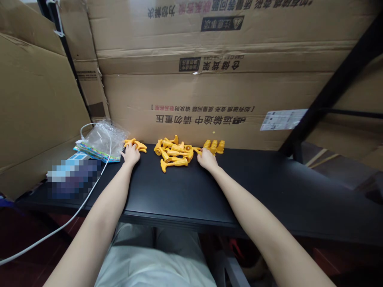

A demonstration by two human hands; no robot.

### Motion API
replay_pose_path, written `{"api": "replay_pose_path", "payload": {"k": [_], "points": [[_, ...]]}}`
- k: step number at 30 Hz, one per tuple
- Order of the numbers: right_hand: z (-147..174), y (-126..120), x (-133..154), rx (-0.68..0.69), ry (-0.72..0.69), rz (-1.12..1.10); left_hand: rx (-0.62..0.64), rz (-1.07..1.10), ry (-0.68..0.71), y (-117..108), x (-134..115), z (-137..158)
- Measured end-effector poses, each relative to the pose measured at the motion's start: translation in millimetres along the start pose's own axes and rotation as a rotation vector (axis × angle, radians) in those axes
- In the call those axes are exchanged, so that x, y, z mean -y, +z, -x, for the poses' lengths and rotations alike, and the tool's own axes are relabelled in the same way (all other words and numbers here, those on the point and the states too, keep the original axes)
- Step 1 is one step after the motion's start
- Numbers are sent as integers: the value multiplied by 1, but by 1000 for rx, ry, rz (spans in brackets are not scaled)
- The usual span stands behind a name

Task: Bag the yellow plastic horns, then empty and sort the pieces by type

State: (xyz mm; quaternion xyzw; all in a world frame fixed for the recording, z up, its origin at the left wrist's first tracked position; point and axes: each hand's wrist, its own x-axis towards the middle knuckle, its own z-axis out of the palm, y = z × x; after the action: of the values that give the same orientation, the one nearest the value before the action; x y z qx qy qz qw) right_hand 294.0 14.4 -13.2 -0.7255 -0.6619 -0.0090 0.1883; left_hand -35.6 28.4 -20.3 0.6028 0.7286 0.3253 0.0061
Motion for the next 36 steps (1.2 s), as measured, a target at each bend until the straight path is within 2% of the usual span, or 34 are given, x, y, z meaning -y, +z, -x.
{"api": "replay_pose_path", "payload": {"k": [8, 13, 16, 19, 23, 26, 28, 32, 36], "points": [[-2, -2, 2, -180, -45, -84, -13, -34, 22, 1, 0, 2], [-1, -7, 2, -348, -187, -161, -53, -41, 38, 1, 0, 4], [2, -12, 4, -395, -293, -166, -124, -61, 87, -7, -8, 6], [6, -16, 10, -412, -399, -145, -169, -46, 275, -18, -27, 13], [14, -21, 26, -442, -562, -95, -84, 65, 615, -24, -57, 30], [20, -22, 39, -440, -707, -59, -47, 92, 728, -20, -72, 42], [24, -22, 45, -414, -782, -36, -44, 83, 733, -17, -78, 47], [30, -21, 52, -386, -867, -6, -57, 24, 640, -19, -80, 49], [32, -20, 56, -408, -870, 10, -59, -28, 595, -24, -78, 47]]}}
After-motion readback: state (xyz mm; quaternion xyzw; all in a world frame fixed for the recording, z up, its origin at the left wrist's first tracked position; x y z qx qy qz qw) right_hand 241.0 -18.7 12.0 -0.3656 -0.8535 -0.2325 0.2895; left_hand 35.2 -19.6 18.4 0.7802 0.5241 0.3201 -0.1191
